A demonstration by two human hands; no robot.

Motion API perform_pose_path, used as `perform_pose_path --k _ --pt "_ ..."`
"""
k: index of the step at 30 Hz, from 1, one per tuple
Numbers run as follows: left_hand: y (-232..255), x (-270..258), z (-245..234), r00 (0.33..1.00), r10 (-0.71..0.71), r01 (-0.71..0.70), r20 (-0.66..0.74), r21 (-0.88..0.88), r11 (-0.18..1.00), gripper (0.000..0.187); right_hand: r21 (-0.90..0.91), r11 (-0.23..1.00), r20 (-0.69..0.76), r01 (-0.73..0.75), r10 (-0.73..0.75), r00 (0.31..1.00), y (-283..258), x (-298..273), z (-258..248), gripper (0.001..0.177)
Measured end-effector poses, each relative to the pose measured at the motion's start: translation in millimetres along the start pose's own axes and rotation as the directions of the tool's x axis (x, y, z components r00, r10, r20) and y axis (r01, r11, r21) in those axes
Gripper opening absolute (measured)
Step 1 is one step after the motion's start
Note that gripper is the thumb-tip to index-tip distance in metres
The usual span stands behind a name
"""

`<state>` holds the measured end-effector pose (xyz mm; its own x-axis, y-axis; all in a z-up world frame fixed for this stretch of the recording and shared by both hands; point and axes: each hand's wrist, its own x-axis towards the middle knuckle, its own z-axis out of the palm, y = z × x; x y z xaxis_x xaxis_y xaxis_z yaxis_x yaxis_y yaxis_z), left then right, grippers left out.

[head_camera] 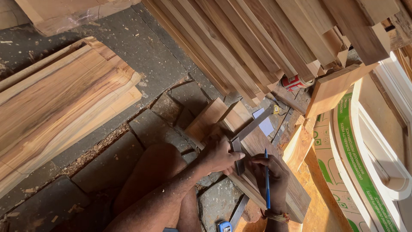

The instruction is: The person sits on the floor and uses a try square and a pen to mark lines on several wooden planks. They repeatedly position the square on the wood and draw straight lines along its edge, then move the planks to mark additional pieces.

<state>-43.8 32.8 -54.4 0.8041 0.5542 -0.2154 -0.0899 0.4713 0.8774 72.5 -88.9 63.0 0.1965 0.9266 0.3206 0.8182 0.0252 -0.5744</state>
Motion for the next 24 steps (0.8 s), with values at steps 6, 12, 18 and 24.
perform_pose_path --k 6,12,18,24 --pt "29.9 -11.3 -4.1 1.0 -0.011 0.015 0.015 -0.299 0.954 0.042 0.12 0.993 -0.048 0.008 -0.002 0.999 7.0 -12.1 -0.4 0.028" --pt "39.8 -13.0 -12.8 0.998 0.061 -0.063 -0.016 -0.275 0.959 0.043 -0.052 0.997 -0.131 0.054 -0.06 0.99 11.4 -16.3 5.5 0.03" --pt "31.9 -3.7 0.2 0.991 -0.133 0.132 -0.022 -0.066 0.989 0.055 -0.02 0.998 -0.171 0.062 -0.065 0.983 22.9 -34.7 6.2 0.025" --pt "9.7 -10.8 33.9 0.8 0.592 -0.302 -0.094 0.79 0.533 0.038 -0.051 0.998 -0.228 -0.046 0.033 0.973 30.1 -36.0 8.8 0.022"
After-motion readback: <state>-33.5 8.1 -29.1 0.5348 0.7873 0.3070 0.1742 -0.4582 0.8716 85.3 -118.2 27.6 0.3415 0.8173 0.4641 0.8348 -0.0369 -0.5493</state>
